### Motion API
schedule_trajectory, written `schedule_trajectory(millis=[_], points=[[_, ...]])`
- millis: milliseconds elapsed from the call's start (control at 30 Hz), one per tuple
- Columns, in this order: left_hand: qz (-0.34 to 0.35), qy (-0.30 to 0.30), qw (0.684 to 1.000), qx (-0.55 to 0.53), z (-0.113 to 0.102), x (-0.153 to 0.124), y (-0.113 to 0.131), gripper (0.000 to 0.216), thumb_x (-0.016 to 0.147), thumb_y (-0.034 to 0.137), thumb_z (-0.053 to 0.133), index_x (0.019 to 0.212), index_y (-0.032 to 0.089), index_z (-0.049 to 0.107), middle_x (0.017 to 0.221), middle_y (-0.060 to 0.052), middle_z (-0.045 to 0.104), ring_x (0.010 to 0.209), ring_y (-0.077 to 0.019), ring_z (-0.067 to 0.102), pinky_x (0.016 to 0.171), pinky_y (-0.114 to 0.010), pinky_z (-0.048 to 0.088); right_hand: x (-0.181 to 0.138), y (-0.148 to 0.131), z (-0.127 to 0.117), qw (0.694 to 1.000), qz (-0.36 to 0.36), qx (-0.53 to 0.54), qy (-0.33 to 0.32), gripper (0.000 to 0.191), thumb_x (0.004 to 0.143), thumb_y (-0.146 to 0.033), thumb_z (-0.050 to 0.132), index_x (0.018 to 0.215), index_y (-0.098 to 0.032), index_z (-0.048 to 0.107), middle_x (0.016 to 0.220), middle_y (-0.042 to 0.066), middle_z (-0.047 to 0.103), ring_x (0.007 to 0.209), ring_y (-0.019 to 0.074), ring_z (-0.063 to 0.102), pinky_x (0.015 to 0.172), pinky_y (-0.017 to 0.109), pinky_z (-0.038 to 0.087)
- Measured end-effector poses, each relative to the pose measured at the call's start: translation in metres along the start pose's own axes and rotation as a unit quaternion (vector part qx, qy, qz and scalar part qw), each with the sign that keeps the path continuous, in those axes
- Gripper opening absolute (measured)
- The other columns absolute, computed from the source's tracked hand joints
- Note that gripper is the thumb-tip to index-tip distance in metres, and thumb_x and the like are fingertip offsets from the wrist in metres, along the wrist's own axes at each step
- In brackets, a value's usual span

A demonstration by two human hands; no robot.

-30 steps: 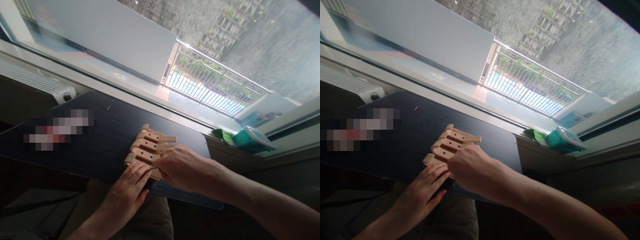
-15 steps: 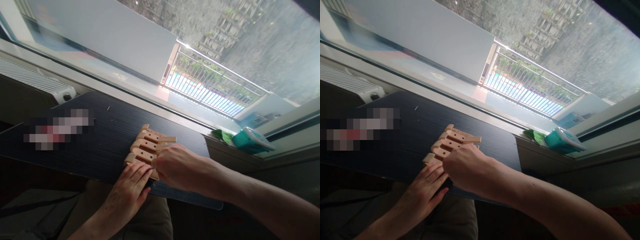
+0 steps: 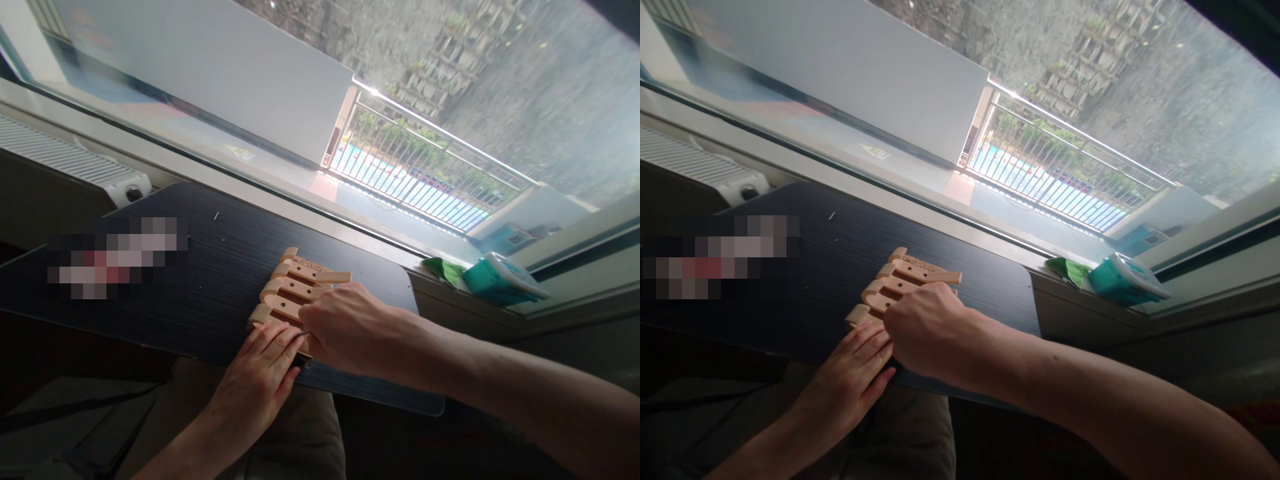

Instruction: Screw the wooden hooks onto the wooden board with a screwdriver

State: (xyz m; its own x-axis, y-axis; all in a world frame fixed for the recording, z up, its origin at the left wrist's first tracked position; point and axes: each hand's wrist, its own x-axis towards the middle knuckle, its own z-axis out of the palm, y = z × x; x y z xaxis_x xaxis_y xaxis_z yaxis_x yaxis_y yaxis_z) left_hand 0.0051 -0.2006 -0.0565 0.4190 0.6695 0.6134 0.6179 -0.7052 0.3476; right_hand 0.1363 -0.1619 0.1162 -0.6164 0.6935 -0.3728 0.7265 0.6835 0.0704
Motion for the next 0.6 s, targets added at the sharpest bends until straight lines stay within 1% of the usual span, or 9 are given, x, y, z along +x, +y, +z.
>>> schedule_trajectory(millis=[67,133,200,267,367,433,500,600], points=[[0.0,-0.005,1.0,0.001,-0.0002,0.0,-0.0002,0.028,0.085,0.019,0.048,0.108,0.018,0.063,0.114,-0.006,0.065,0.112,-0.0227,0.053,0.103,-0.042,0.039,-0.0042,0.001,-0.0017,0.999,-0.026,0.004,0.036,0.02,0.081,-0.009,0.05,0.095,-0.012,0.064,0.088,0.009,0.066,0.076,0.018,0.059,0.065,0.029,0.04],[0.003,-0.006,1.0,0.002,-0.0009,0.0003,-0.0003,0.028,0.085,0.018,0.047,0.108,0.018,0.063,0.114,-0.006,0.064,0.114,-0.023,0.052,0.103,-0.042,0.038,-0.0086,0.0017,-0.0028,0.996,-0.052,0.016,0.066,0.025,0.084,-0.005,0.046,0.103,-0.011,0.061,0.096,0.01,0.065,0.085,0.0178,0.058,0.075,0.029,0.041],[0.009,-0.006,1.0,0.005,-0.0015,0.0004,-0.0004,0.028,0.086,0.018,0.047,0.108,0.018,0.063,0.114,-0.006,0.064,0.115,-0.0232,0.051,0.103,-0.042,0.038,-0.0113,0.0026,-0.0029,0.994,-0.065,0.037,0.08,0.026,0.086,-0.003,0.042,0.103,-0.011,0.06,0.1,0.011,0.063,0.09,0.0172,0.056,0.08,0.029,0.041],[0.014,-0.008,1.0,0.009,-0.0015,0.0002,-0.0007,0.028,0.086,0.017,0.047,0.109,0.016,0.063,0.115,-0.007,0.064,0.116,-0.0236,0.05,0.104,-0.042,0.037,-0.0119,0.0039,-0.0017,0.992,-0.077,0.058,0.085,0.025,0.087,-0.003,0.041,0.101,-0.01,0.061,0.102,0.011,0.062,0.093,0.017,0.056,0.082,0.029,0.041],[0.02,-0.014,1.0,0.011,-0.0005,-0.0005,-0.0011,0.028,0.085,0.017,0.048,0.11,0.014,0.062,0.116,-0.008,0.063,0.116,-0.0241,0.049,0.104,-0.042,0.036,-0.0102,0.0058,0.0003,0.99,-0.091,0.068,0.089,0.023,0.087,-0.003,0.043,0.101,-0.009,0.06,0.105,0.013,0.061,0.096,0.0172,0.055,0.083,0.029,0.041],[0.019,-0.005,1.0,0.008,0.0004,-0.0007,-0.001,0.028,0.086,0.017,0.048,0.109,0.015,0.063,0.115,-0.008,0.063,0.116,-0.0241,0.049,0.104,-0.042,0.036,-0.0084,0.0057,0.0009,0.99,-0.089,0.062,0.086,0.021,0.087,-0.005,0.046,0.101,-0.009,0.061,0.104,0.013,0.061,0.095,0.0175,0.055,0.082,0.03,0.041],[0.015,0.007,1.0,0.003,0.0008,-0.0006,-0.0007,0.027,0.087,0.019,0.047,0.107,0.015,0.064,0.113,-0.008,0.064,0.115,-0.024,0.05,0.103,-0.042,0.037,-0.0062,0.0043,0.0005,0.993,-0.076,0.054,0.066,0.019,0.086,-0.006,0.048,0.098,-0.009,0.062,0.098,0.012,0.063,0.089,0.0173,0.056,0.079,0.029,0.041],[0.013,0.008,1.0,0.0,0.0007,0.0001,-0.0001,0.026,0.087,0.019,0.046,0.104,0.014,0.065,0.111,-0.008,0.065,0.112,-0.0234,0.051,0.102,-0.041,0.038,-0.0032,0.0009,-0.0015,0.999,-0.026,0.038,0.019,0.016,0.084,-0.009,0.049,0.085,-0.01,0.065,0.083,0.009,0.065,0.074,0.0158,0.057,0.066,0.028,0.04]])
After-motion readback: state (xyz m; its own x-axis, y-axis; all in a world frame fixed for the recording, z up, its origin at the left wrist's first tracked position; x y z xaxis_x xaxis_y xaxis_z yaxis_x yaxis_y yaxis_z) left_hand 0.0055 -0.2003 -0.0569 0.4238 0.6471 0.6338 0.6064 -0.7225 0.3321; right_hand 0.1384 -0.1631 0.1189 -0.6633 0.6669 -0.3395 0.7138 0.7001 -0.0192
